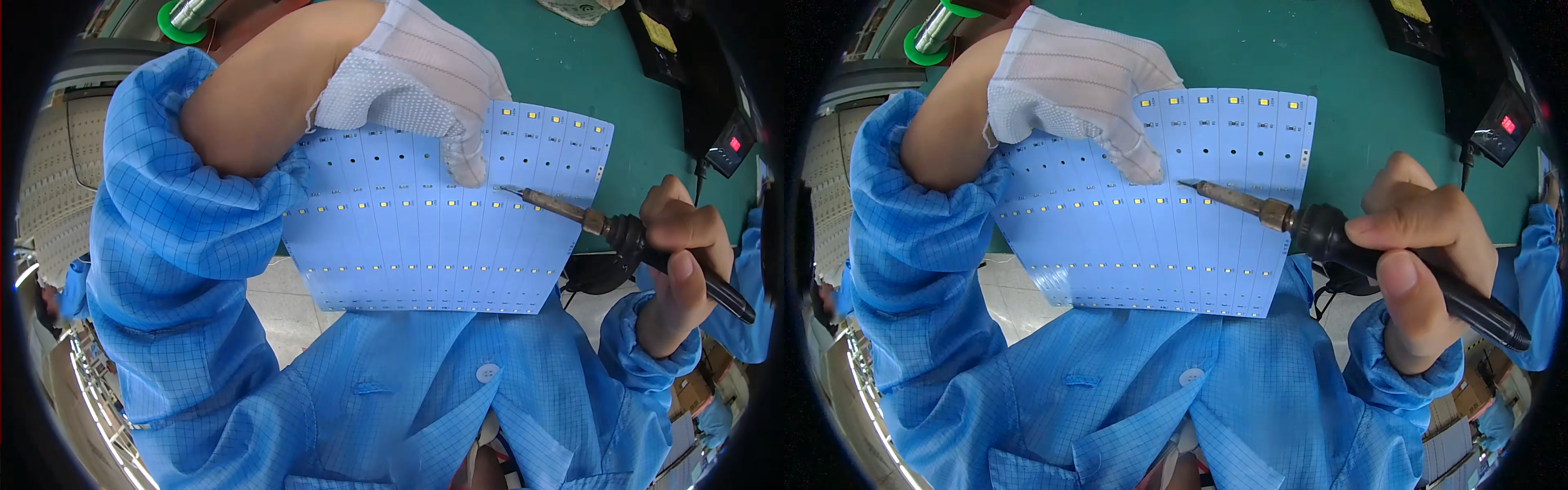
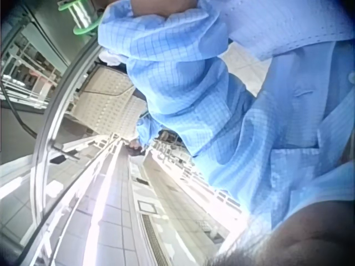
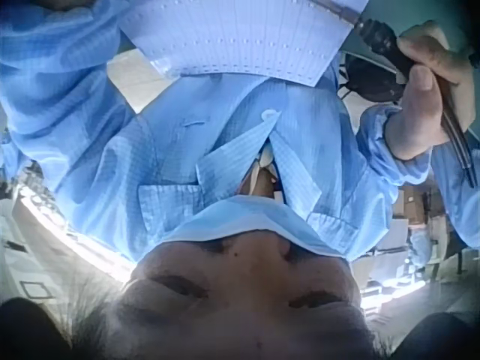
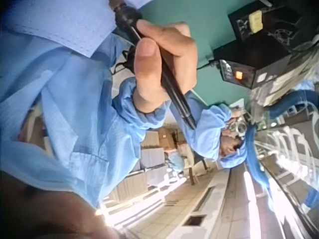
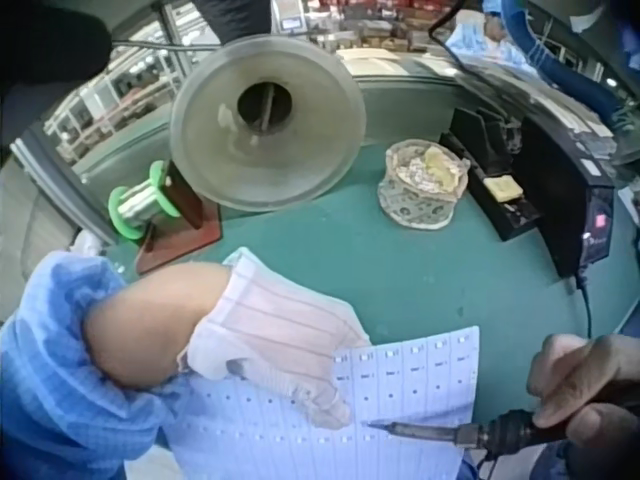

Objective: Soldering electronic components onto a large LED panel and inspecting the board.

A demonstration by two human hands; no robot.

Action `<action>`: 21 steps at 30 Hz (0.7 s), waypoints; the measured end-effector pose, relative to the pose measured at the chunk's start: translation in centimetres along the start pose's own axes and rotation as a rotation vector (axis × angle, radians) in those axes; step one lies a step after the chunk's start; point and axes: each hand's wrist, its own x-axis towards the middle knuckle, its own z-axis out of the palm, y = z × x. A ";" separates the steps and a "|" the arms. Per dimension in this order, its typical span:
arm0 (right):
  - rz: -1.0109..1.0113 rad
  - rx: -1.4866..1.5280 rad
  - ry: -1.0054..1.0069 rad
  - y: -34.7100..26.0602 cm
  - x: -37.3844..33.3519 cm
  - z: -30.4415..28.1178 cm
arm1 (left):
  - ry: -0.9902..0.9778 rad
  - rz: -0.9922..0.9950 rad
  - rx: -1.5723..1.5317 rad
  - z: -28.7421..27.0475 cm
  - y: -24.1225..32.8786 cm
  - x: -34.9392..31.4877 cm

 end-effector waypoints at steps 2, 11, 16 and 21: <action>0.046 -0.050 -0.003 -0.2 0.4 -0.1 | 0.005 -0.190 -0.209 -0.1 -0.2 0.1; 0.104 -0.121 -0.035 -1.1 1.3 0.2 | -0.003 -0.978 -1.050 -0.4 0.4 -0.8; 0.134 -0.233 -0.227 -1.0 1.6 -1.3 | 0.283 0.337 -0.195 2.5 -3.4 -3.0; 0.235 -0.198 -0.257 -1.2 1.9 -1.9 | 0.303 0.418 -0.198 2.4 -3.7 -2.9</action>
